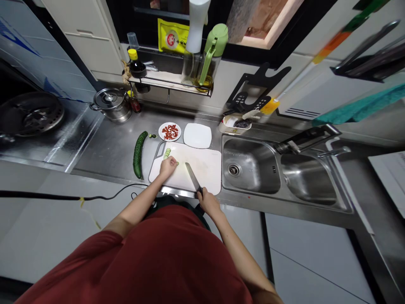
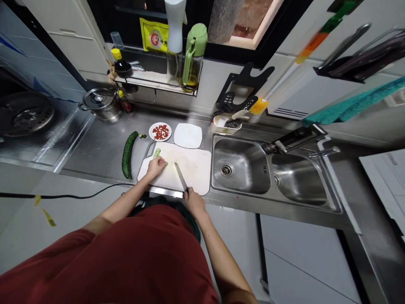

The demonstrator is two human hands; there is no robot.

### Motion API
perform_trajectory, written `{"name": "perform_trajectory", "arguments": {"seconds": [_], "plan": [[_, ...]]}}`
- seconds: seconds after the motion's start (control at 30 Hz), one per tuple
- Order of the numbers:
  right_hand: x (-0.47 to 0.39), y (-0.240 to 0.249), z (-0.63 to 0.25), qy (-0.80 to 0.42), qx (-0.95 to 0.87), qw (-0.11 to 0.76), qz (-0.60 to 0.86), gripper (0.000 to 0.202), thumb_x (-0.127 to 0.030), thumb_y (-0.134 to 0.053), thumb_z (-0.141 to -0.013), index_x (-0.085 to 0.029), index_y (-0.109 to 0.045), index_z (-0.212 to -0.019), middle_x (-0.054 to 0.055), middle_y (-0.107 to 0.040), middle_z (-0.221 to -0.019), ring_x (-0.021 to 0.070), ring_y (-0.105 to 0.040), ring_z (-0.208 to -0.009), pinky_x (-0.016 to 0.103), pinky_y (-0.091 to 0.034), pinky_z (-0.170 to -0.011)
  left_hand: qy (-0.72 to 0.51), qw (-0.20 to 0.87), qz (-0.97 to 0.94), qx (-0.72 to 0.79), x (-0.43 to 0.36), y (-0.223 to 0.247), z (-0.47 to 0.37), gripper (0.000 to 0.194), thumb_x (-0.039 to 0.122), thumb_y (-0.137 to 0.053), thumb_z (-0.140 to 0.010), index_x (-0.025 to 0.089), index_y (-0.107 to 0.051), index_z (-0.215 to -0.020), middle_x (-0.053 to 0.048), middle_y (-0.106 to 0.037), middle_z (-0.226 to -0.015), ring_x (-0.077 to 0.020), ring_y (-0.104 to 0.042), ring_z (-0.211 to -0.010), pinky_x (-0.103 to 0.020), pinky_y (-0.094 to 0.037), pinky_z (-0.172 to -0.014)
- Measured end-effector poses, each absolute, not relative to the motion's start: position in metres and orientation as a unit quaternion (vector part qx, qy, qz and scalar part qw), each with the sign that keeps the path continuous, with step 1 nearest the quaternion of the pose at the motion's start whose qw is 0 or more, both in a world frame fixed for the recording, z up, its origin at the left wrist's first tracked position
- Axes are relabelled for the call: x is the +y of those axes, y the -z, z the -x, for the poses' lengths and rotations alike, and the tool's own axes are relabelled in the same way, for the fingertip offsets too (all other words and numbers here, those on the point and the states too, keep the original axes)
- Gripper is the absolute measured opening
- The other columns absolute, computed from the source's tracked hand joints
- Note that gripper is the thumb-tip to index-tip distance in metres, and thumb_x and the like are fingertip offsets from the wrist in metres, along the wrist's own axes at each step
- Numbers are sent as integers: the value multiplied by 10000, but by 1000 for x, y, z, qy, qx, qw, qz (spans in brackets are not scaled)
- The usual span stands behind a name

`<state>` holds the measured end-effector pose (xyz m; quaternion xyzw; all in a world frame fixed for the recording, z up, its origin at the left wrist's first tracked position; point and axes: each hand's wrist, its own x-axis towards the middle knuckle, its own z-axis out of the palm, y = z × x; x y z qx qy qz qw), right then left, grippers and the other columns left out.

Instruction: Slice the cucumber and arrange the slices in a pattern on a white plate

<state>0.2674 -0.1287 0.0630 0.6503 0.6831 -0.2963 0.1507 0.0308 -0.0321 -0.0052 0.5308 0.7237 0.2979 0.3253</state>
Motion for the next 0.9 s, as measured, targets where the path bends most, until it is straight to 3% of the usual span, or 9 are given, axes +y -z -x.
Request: {"name": "perform_trajectory", "arguments": {"seconds": [0.67, 0.8, 0.9], "plan": [[-122, -61, -273, 305, 688, 138, -644, 322, -412, -309, -998, -188, -496, -1135, 118, -699, -987, 246, -656, -934, 289, -394, -720, -250, 221, -517, 788, -51, 11, 15, 117, 228, -547, -785, 214, -632, -865, -24, -668, -808, -156, -607, -753, -248, -445, -724], [-123, -54, -281, 325, 679, 88, -653, 300, -427, -368, -977, -192, -500, -1108, 104, -695, -970, 224, -649, -911, 262, -387, -701, -239, 188, -534, 789, -52, 12, 16, 125, 227, -542, -787, 210, -637, -865, -37, -656, -839, -170, -602, -800, -267, -449, -776], [-124, -48, -288, 356, 664, -8, -657, 297, -462, -409, -949, -208, -494, -1076, 50, -688, -901, 187, -644, -835, 233, -391, -675, -240, 187, -534, 789, -51, 14, 17, 125, 225, -540, -781, 207, -637, -858, -35, -647, -834, -172, -597, -803, -268, -451, -787]]}}
